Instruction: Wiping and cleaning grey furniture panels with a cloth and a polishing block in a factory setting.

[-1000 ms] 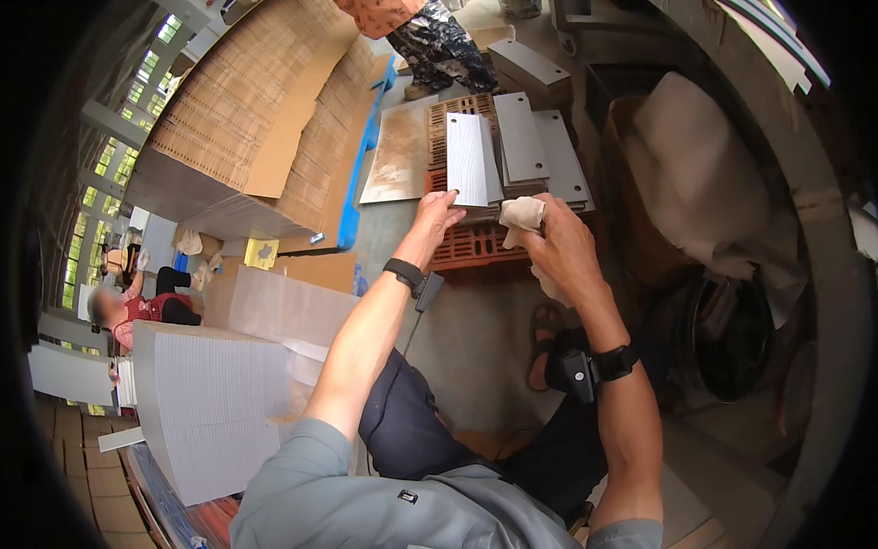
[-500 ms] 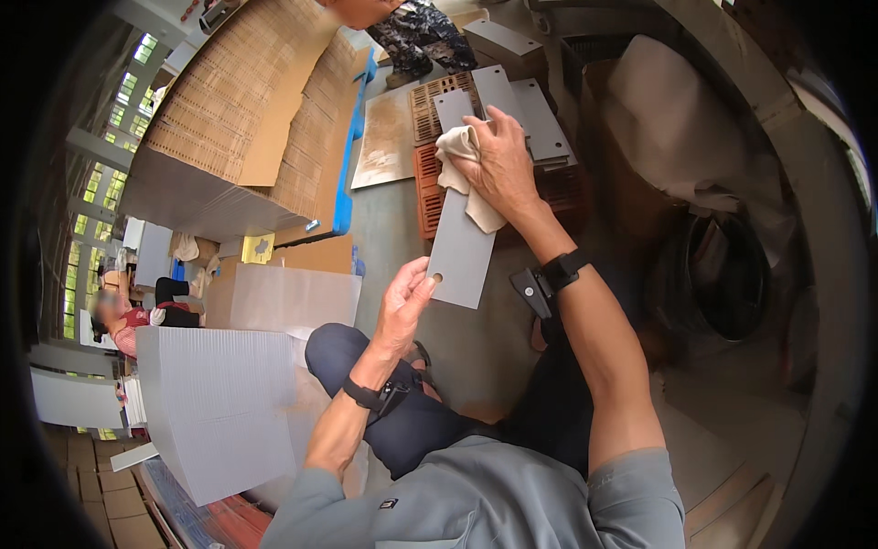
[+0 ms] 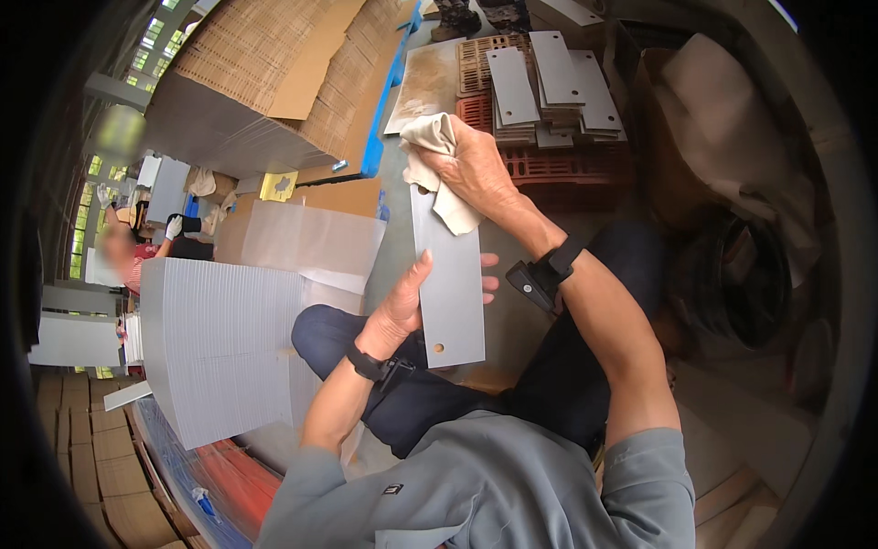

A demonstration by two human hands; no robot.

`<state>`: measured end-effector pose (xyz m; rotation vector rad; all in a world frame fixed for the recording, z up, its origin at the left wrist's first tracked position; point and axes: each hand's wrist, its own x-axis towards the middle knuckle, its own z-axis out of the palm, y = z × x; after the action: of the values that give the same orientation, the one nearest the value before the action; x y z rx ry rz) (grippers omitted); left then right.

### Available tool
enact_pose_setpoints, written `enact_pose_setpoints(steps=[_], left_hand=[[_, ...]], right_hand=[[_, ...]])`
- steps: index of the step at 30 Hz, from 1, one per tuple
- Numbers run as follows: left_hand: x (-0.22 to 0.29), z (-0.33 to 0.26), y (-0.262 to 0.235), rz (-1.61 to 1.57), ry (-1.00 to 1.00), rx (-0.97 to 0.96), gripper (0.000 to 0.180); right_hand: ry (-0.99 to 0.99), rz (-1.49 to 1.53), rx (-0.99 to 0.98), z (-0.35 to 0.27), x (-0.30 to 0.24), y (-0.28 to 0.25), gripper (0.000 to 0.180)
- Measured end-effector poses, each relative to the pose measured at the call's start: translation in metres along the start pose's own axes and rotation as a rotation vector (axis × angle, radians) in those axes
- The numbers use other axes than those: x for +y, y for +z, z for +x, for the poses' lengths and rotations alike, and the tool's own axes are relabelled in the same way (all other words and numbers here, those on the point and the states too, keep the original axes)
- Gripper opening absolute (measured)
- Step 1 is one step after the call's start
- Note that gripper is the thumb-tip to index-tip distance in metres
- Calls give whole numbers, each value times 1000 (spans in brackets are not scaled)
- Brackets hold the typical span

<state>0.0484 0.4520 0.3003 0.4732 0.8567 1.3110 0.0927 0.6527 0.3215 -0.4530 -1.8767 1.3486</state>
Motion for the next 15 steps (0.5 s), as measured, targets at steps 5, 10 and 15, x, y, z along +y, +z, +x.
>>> enact_pose_setpoints(steps=[5,10,15], left_hand=[[-18,-4,-34,-88,53,-10,91],[-3,-10,-33,-82,227,-17,103],[3,-6,-32,-214,245,2,99]], right_hand=[[127,-108,213,37,32,-23,29],[71,-75,379,48,38,-57,37],[-72,-16,373,38,1,-48,35]])
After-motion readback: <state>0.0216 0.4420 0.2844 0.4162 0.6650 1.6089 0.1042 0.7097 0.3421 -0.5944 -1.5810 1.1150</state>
